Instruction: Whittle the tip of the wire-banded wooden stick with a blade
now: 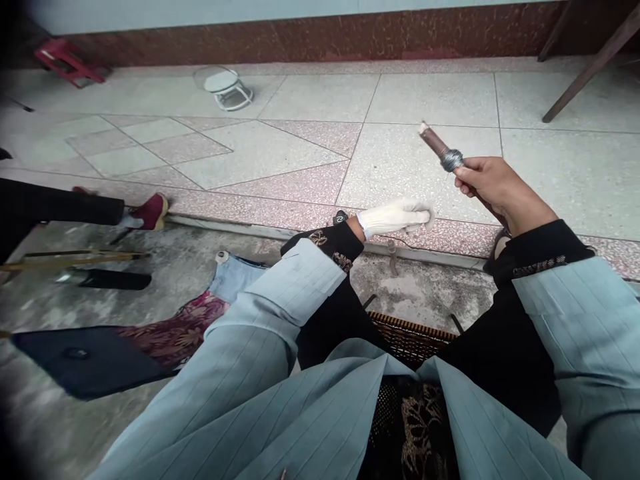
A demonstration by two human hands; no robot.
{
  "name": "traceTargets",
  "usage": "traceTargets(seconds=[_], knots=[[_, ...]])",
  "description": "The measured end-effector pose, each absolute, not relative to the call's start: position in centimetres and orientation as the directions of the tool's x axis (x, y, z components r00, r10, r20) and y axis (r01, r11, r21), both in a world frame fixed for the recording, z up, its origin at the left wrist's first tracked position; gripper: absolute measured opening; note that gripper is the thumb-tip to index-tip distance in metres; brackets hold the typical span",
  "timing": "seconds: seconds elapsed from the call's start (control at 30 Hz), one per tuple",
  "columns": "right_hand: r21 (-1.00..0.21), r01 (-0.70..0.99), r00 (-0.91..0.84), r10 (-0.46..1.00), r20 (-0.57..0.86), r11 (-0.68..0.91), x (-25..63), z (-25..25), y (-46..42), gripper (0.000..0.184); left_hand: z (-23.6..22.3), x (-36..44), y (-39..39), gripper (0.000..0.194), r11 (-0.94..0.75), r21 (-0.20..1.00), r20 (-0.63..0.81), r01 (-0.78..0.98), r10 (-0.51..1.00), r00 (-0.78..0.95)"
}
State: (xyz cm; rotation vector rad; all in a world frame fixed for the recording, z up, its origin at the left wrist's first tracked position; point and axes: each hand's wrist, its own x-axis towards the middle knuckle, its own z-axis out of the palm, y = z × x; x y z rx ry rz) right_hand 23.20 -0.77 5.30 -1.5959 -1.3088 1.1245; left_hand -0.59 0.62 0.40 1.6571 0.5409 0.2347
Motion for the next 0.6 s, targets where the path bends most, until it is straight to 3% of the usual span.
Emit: traceTargets(seconds=[0.13,0.3,0.4,0.47,0.53,0.6], knots=[[-0.920,0.346,0.042,0.983,-0.178,-0.182,25.0,4.5,-0.8,0.017,0.3,-1.4,1.0,0.022,-0.174,0.939,-0.184,0.297,0.475,0.860],[-0.867,0.477,-0.052,0.980,-0.194,-0.146,26.4,4.0,-1.2,0.013,0.6,-2.1,1.1,0.022,-0.464,0.777,-0.169,0.426,0.498,0.850],[-0.645,0.746,-0.040,0.957,-0.288,-0.163,25.8,3.3,-1.4,0.012,1.2,-2.3,0.9,0.028,-0.538,0.722,-0.162,0.434,0.479,0.863],[-0.488,0.868,-0.127,0.913,-0.387,-0.087,25.0,3.0,-1.9,0.017,1.6,-2.4,1.0,0.034,-0.559,0.693,-0.162,0.455,0.494,0.854],[-0.522,0.851,-0.361,0.786,-0.502,0.058,24.4,3.1,-2.7,0.026,1.7,-2.6,1.4,0.030,-0.570,0.671,-0.190,0.474,0.486,0.853],[-0.675,0.727,-0.587,0.623,-0.518,0.123,24.0,4.0,-3.7,0.032,1.4,-2.8,1.9,0.023,-0.523,0.716,-0.197,0.462,0.484,0.853]])
